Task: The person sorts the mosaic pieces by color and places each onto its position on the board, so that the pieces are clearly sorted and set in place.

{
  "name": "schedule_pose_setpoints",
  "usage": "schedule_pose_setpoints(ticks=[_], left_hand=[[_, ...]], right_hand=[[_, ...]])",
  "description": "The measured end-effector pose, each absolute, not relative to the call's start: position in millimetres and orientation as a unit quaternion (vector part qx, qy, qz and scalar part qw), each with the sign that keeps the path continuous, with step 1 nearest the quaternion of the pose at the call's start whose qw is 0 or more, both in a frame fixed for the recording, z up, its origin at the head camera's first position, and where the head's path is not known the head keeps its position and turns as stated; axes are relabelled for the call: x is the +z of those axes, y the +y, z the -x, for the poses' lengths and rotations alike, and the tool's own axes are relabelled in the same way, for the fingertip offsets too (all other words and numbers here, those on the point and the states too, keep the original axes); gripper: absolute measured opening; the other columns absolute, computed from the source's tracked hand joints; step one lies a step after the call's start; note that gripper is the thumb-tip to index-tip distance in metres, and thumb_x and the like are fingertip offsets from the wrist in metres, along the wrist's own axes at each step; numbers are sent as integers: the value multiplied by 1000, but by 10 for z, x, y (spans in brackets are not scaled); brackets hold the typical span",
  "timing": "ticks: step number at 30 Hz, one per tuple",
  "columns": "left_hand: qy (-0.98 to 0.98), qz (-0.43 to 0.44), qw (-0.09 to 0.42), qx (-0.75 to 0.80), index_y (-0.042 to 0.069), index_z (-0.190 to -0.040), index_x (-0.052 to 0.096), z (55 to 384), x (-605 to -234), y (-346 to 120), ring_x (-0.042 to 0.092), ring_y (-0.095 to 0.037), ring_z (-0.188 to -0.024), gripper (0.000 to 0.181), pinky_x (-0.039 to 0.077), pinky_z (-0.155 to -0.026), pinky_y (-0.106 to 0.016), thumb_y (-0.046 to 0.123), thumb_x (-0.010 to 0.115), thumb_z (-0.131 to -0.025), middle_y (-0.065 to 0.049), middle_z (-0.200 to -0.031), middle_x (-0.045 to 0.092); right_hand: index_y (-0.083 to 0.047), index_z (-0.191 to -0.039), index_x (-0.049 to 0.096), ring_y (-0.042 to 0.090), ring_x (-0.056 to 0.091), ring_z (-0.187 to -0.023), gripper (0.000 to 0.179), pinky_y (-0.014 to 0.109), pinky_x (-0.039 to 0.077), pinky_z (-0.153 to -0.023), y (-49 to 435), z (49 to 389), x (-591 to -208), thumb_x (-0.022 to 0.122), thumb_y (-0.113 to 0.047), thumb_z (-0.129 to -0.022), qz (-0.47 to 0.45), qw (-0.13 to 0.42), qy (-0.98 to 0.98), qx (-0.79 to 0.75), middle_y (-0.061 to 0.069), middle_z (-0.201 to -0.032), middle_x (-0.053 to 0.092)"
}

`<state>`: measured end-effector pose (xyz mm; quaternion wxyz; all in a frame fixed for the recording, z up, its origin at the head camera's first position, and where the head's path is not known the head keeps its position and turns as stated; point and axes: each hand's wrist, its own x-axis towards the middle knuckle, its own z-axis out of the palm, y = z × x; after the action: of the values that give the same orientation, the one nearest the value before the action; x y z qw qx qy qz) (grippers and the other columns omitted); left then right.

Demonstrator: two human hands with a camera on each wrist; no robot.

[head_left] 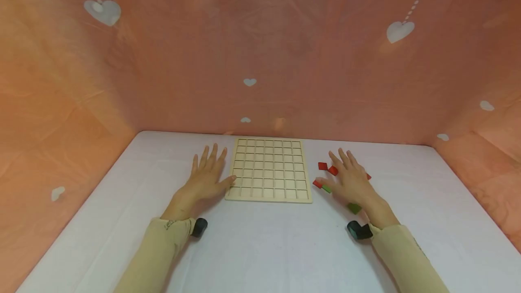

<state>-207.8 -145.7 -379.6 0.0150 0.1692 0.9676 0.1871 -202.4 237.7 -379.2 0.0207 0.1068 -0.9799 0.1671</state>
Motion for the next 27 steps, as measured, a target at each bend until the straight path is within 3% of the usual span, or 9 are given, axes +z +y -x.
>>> schedule_pose_setpoints(ticks=[10,16,20,27], left_hand=[[964,-179,75,181,3,-154,7,2093,-3813,-1403,-3,-39,-147,92,-13,-112,-62,55,51,-92,-24,-159,-1],[962,-177,99,182,4,-154,4,2113,-3825,-1391,-5,-38,-148,105,-10,-114,-61,58,61,-85,-22,-160,-3],[960,-186,109,179,2,-153,2,2138,-3833,-1377,-4,-40,-147,114,-6,-115,-62,57,68,-80,-24,-159,-2],[955,-191,126,187,1,-153,1,2164,-3845,-1352,-1,-41,-147,120,-2,-116,-61,53,76,-74,-26,-158,0]], right_hand=[[-7,-152,25,45,10,-145,93,69,14,-110,2367,2025,-3802,63,-58,-84,-124,0,-970,210,21,-158,18],[-10,-152,25,44,13,-144,95,68,21,-109,2343,2022,-3802,68,-55,-81,-123,-16,-964,235,19,-158,21],[-7,-149,33,43,27,-139,88,64,29,-107,2333,2015,-3810,72,-47,-81,-124,-19,-958,257,21,-151,34],[-2,-129,57,37,51,-117,59,55,43,-100,2322,2018,-3848,77,-29,-81,-116,-5,-952,284,19,-125,59]])
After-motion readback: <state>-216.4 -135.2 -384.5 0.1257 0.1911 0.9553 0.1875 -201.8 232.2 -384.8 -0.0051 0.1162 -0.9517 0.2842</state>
